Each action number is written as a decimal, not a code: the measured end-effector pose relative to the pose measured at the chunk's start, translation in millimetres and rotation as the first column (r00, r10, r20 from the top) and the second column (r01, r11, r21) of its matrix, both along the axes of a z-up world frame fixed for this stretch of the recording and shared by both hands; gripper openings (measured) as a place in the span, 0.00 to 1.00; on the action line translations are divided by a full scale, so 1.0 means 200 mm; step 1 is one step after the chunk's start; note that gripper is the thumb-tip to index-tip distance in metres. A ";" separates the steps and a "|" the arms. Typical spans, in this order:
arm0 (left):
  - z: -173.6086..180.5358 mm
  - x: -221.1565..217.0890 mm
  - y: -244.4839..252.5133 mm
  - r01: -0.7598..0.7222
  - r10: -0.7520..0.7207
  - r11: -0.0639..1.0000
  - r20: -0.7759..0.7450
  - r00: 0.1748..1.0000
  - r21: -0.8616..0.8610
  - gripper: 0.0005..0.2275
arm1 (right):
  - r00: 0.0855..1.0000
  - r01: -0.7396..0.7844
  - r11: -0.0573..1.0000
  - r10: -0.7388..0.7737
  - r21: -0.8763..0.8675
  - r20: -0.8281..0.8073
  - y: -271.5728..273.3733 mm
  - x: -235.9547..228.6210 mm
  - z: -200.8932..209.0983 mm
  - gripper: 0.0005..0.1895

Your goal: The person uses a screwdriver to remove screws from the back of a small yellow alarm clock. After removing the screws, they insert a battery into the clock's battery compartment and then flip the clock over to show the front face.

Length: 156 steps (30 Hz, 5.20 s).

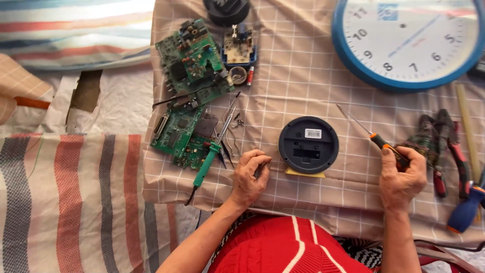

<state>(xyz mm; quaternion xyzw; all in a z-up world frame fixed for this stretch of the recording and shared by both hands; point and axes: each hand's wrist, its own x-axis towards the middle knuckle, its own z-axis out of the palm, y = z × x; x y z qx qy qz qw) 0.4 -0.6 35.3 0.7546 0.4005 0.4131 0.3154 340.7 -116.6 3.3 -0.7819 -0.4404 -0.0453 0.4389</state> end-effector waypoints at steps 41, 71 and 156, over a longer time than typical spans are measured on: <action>-0.07 0.48 0.38 -0.075 0.075 0.997 0.047 0.996 0.010 0.30 | 0.936 0.091 0.991 -0.050 0.102 -0.348 0.18 -0.06 0.32 0.20; -0.06 0.59 0.91 0.068 -0.040 0.980 0.151 0.988 -0.187 0.13 | 0.841 -0.431 0.809 0.521 0.399 -0.147 1.10 -0.26 0.75 0.15; -0.06 0.63 0.90 0.032 0.008 0.976 0.182 0.983 -0.213 0.09 | 0.763 -0.629 0.770 0.638 0.106 -0.105 0.90 -0.24 0.39 0.07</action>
